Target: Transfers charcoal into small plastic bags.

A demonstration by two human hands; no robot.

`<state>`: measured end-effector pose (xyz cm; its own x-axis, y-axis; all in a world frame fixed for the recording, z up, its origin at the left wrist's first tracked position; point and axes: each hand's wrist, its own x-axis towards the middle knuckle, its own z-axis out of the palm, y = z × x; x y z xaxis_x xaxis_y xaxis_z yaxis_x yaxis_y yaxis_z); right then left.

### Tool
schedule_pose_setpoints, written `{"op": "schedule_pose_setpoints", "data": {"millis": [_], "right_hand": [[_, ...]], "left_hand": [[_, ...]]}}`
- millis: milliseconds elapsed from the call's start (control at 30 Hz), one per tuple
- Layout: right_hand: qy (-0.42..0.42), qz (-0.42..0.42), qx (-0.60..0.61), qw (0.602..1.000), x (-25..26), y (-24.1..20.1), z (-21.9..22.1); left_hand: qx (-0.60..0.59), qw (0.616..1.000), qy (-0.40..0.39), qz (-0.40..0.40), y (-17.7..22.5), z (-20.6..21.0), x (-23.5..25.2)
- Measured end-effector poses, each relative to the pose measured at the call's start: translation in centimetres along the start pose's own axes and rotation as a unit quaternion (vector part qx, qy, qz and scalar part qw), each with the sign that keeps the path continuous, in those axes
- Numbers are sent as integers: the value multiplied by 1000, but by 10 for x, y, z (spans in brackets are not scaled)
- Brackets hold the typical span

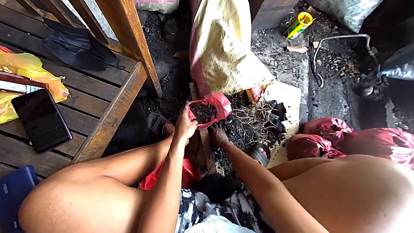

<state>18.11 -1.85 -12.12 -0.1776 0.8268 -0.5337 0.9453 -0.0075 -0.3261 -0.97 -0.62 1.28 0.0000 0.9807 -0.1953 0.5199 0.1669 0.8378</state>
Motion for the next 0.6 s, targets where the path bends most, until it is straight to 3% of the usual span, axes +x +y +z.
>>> {"op": "schedule_pose_setpoints", "data": {"millis": [167, 400, 600], "right_hand": [[-61, -16, -40, 997, 5, 0, -6], [-27, 22, -29, 999, -5, -1, 1], [-27, 43, 61, 997, -10, 21, -19]], "left_hand": [[-5, 1000, -6, -7, -1, -1, 1], [-7, 1000, -8, -9, 3, 0, 1], [11, 1000, -7, -4, 8, -3, -2]]}}
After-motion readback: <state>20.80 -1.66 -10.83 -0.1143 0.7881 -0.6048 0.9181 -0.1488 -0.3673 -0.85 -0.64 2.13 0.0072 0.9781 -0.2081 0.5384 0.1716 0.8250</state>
